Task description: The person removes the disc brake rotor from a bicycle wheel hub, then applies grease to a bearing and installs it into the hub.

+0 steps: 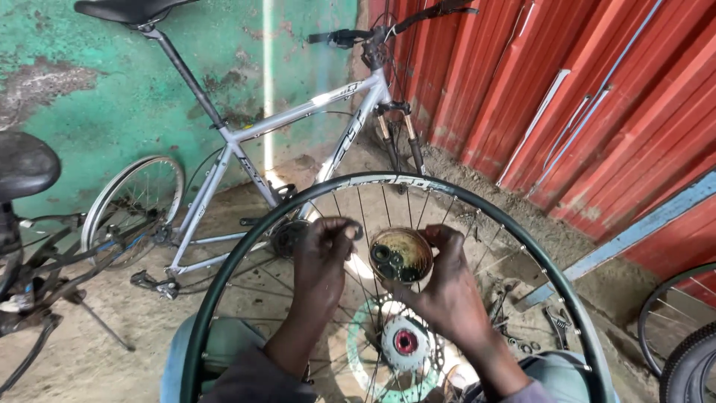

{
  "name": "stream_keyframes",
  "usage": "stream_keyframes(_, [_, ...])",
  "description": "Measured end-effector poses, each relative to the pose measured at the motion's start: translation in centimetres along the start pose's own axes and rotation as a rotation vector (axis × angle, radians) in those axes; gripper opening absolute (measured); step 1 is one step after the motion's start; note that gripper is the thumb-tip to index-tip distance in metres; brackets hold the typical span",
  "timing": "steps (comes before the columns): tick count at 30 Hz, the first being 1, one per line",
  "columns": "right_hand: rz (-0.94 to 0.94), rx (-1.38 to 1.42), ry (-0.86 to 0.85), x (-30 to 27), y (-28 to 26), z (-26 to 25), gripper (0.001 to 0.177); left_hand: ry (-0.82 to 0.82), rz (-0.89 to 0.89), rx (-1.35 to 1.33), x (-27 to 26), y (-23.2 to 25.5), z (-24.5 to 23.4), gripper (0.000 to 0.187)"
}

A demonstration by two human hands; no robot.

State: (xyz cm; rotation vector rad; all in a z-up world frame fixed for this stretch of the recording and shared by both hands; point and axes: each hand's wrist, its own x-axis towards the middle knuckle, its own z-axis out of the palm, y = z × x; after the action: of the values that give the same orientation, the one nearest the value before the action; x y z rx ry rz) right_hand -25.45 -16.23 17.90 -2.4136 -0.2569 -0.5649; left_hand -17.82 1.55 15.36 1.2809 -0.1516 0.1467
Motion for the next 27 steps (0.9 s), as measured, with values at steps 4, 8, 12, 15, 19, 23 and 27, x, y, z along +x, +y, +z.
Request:
stream_keyframes(4, [0.027, -0.086, -0.010, -0.8, 1.5, 0.7, 0.114, 0.020, -0.014, -0.056, -0.1, -1.1, -0.2, 0.014])
stream_keyframes(8, [-0.081, -0.072, 0.119, -0.1, 1.5, 1.4, 0.100, -0.025, -0.017, -0.016, 0.4, -1.4, -0.4, 0.015])
stream_keyframes(12, [-0.150, -0.090, 0.160, 0.8, 1.5, 1.9, 0.097, -0.045, 0.057, 0.227, 0.3, -0.8, -0.3, 0.007])
stream_keyframes(15, [-0.061, -0.121, 0.132, 0.4, 2.5, 2.4, 0.112, -0.083, 0.090, 0.218, 0.0, -0.6, -0.4, 0.008])
stream_keyframes(19, [0.136, 0.025, 0.097, 0.1, 2.5, 2.0, 0.109, -0.077, 0.110, 0.205, -0.2, -0.2, -0.3, 0.009])
stream_keyframes(23, [0.094, 0.049, 0.109, -0.2, 2.3, 1.8, 0.111, -0.099, 0.130, 0.273, -0.3, 0.4, -0.3, 0.010])
stream_keyframes(27, [0.088, 0.046, 0.104, -0.3, 2.3, 1.6, 0.115, -0.088, 0.122, 0.265, -0.3, 0.3, -0.2, 0.008])
